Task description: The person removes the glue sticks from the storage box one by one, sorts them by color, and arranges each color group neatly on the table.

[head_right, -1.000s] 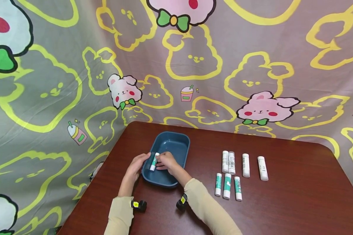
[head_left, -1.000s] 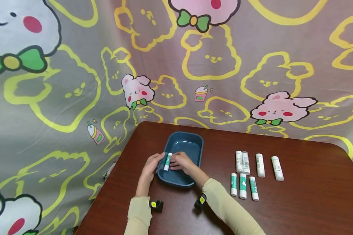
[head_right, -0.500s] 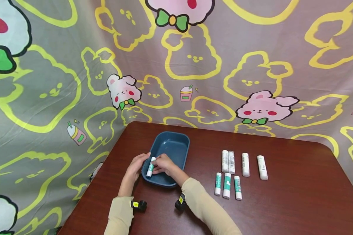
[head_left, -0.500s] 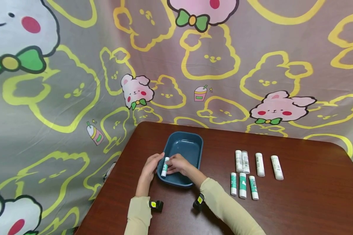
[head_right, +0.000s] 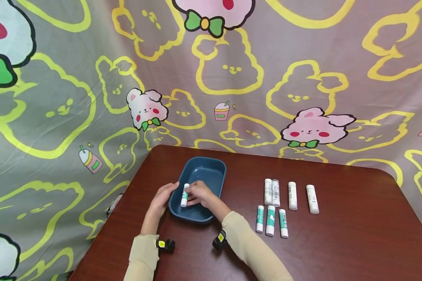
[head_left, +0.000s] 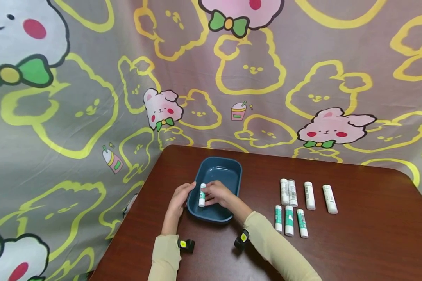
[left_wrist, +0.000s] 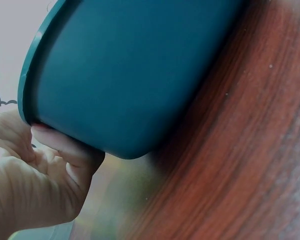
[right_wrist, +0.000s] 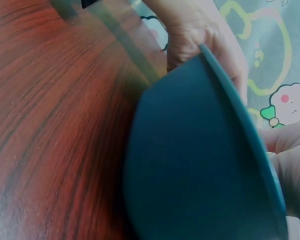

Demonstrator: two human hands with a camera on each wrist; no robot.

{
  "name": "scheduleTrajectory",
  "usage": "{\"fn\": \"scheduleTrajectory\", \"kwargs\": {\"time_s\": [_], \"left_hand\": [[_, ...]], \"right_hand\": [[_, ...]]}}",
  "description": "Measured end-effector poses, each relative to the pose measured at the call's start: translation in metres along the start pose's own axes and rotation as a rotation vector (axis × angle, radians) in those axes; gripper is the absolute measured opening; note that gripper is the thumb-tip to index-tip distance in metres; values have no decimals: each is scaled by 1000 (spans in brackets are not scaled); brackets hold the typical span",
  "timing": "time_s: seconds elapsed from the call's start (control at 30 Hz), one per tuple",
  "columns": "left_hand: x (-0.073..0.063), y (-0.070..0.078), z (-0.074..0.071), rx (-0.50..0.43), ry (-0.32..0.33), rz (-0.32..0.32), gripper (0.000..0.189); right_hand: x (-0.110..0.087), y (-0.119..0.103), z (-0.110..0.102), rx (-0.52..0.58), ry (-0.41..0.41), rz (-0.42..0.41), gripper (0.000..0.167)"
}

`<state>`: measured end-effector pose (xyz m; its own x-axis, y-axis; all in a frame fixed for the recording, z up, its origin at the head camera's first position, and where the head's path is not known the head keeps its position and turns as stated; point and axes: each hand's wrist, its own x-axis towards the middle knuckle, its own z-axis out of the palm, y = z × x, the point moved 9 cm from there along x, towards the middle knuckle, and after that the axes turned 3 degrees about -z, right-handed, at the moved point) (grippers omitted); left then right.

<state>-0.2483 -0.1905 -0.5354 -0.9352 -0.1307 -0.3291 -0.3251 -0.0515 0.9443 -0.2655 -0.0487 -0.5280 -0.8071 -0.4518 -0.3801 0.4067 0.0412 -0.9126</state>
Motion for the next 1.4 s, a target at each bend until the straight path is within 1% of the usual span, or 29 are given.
{"fn": "scheduleTrajectory", "kwargs": {"time_s": [0.1,0.13,0.37,0.53,0.73,0.8,0.97,1.1,1.27,1.4], "left_hand": [[0,-1,-1,-1,7,-8,29],[4,-5,-2,3,17,-12,29],[3,-5,-2,2,6,-24,30],[2,-6,-2,8,-9,-16,33],[2,-4,-1,13,-13,9,34],[3,-4,-1,12,-9,7,35],[3,-4,-1,15,-6,-9,35],[2,-3,0,23,-24,-26,34],[1,-1,0,38,-48,-37,33],[1,-1,0,19,-45,-33,33]], "right_hand": [[-4,-4,-2,-25,2,-10,30],[-6,-5,-3,-32,4,-14,29],[-20,-15,-11,-67,0,-77,16],[-30,-21,-25,-86,6,-114,12],[-44,-31,-45,-83,26,-153,17],[-49,-33,-51,-84,21,-155,19],[-60,-40,-67,-48,7,-155,21],[-68,-45,-79,-25,5,-176,21],[-76,-48,-94,-24,15,-192,23],[-81,-47,-107,-35,41,-188,28]]}}
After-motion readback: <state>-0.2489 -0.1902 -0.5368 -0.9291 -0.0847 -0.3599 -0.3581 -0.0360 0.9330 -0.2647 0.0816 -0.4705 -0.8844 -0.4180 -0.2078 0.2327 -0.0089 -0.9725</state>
